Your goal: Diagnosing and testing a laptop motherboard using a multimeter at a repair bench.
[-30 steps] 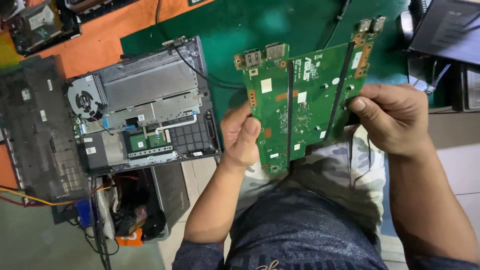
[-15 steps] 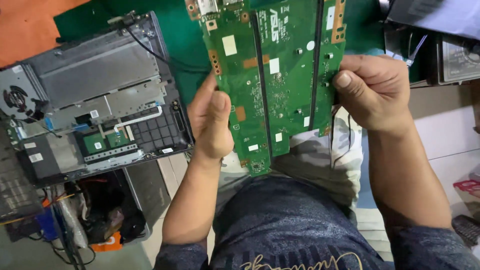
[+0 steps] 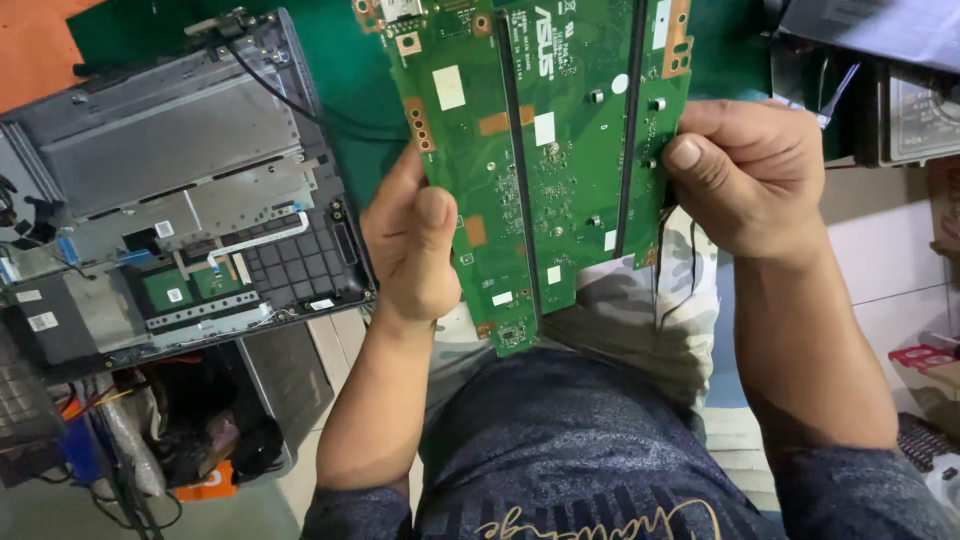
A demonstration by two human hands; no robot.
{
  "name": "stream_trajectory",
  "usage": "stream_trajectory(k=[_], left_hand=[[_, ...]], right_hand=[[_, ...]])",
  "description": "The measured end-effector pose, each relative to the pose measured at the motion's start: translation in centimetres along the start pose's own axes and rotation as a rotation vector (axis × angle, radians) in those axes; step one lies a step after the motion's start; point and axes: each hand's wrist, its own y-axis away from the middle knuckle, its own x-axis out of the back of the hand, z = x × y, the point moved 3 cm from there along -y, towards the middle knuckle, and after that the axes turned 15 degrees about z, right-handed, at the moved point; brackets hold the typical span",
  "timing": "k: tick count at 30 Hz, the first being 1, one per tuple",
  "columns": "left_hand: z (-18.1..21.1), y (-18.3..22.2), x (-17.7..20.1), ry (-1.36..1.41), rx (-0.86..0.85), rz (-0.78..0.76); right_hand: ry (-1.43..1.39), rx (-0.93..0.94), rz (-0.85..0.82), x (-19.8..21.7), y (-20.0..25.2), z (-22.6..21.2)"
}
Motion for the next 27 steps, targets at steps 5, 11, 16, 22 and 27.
stream_trajectory(k=[5,11,16,22,27], left_hand=[[-0.2,0.1,-0.1,0.068,0.033,-0.003],[0.7,0.0,-0.5,0.059,0.048,0.003],[-1.7,0.7,0.7,0.022,0.088,0.070],[-1.9,0.6,0.9,0.024,0.100,0.077],[-1.9,0.6,0.9,0.010,0.095,0.076]], right_hand=[[0.021,0.009,0.008,0.2,0.0,0.2],[0.024,0.006,0.018,-0.1,0.0,0.0],[0.028,-0.009,0.026,-0.1,0.1,0.0],[0.019,-0.016,0.023,-0.2,0.0,-0.1],[0.087,0.020,0.015,0.1,0.0,0.0]])
